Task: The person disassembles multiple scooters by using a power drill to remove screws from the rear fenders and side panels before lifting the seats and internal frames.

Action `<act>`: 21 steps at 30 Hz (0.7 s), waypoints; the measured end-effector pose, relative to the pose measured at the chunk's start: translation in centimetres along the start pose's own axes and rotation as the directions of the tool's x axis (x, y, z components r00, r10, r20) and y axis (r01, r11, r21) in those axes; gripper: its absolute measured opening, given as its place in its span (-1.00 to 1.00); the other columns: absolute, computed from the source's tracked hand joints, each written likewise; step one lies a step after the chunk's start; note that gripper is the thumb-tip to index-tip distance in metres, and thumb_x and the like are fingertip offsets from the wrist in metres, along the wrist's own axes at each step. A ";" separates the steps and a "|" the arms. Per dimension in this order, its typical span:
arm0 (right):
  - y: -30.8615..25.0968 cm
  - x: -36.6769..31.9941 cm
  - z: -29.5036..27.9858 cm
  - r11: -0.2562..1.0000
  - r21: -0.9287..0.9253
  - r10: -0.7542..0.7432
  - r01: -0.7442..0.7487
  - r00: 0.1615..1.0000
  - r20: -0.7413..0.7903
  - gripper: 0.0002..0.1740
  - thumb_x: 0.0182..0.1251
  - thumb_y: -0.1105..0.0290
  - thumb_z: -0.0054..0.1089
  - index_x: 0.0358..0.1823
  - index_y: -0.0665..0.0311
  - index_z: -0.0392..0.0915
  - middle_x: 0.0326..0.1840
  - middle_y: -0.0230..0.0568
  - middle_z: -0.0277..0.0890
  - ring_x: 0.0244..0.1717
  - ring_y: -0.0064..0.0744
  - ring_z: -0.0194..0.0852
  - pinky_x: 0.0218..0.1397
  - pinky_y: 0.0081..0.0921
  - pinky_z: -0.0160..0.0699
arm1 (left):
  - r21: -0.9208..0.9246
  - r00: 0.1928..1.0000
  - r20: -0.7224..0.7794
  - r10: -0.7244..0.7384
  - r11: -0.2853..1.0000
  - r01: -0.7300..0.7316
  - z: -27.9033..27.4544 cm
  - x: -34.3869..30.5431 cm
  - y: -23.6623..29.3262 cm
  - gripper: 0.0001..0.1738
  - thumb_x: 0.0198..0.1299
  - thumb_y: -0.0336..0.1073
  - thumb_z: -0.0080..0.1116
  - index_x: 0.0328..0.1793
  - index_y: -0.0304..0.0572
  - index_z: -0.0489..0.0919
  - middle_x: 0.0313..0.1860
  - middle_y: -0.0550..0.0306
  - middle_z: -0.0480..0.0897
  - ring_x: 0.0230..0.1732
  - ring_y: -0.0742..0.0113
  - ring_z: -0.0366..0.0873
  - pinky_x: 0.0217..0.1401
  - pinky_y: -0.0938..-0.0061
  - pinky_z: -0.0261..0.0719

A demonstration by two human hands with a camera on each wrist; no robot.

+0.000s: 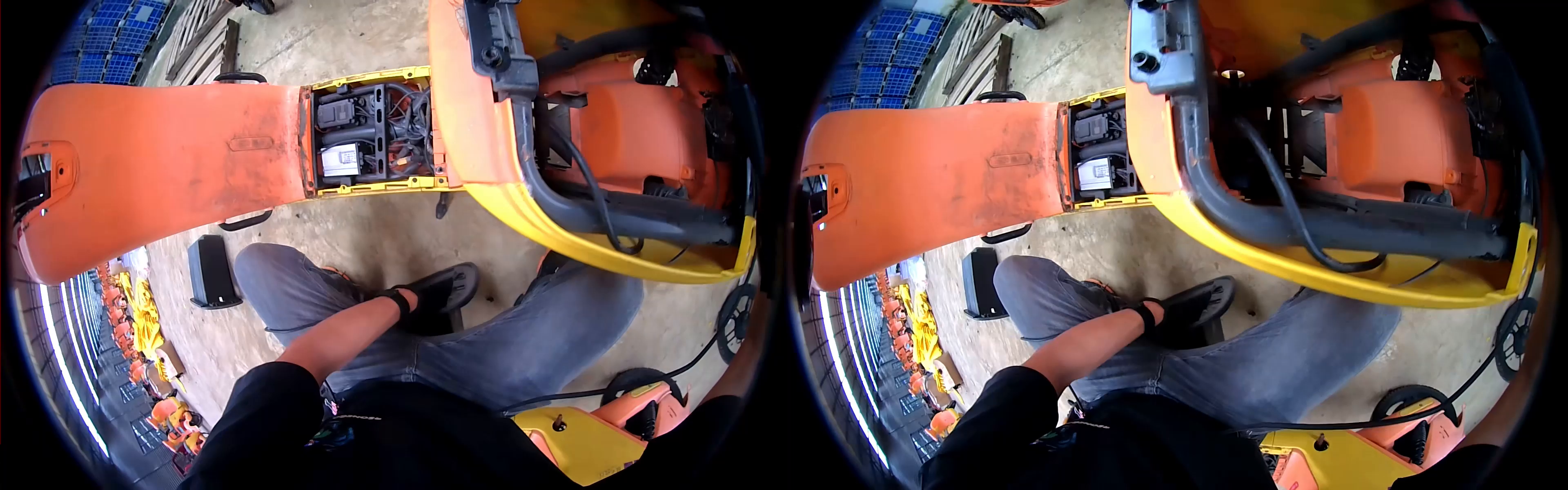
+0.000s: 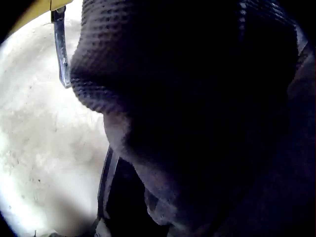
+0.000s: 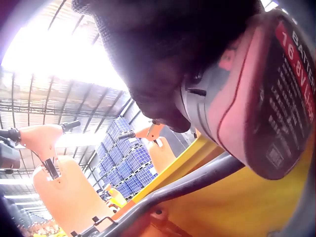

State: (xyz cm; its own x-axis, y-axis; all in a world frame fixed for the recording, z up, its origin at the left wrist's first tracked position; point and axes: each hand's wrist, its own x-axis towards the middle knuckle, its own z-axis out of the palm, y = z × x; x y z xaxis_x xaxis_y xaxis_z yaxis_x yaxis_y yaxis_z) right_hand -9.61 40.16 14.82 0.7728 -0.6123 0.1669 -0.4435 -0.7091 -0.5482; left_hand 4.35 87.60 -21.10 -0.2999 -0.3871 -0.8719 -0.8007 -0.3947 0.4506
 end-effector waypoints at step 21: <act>2.9 0.3 -2.1 0.972 -0.229 -0.027 -0.053 0.942 -0.336 -0.41 -0.03 0.13 0.35 -0.08 0.45 0.46 -0.20 0.01 0.55 -0.23 -0.18 0.53 -0.13 -0.37 0.50 | 0.029 0.724 -0.683 0.090 0.995 -0.096 -9.8 -11.0 2.7 -0.45 0.23 0.03 0.08 0.12 -0.30 0.52 0.05 -0.17 0.59 0.10 -0.06 0.53 0.16 0.26 0.47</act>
State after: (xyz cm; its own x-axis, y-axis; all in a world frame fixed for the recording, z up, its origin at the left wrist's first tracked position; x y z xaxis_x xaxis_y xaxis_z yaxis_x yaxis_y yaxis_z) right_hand -11.59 37.20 15.01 0.5874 -0.6744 0.4473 -0.5761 -0.7367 -0.3542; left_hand 10.57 82.66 -8.41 0.0651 -0.8855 -0.4601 -0.7828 -0.3313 0.5267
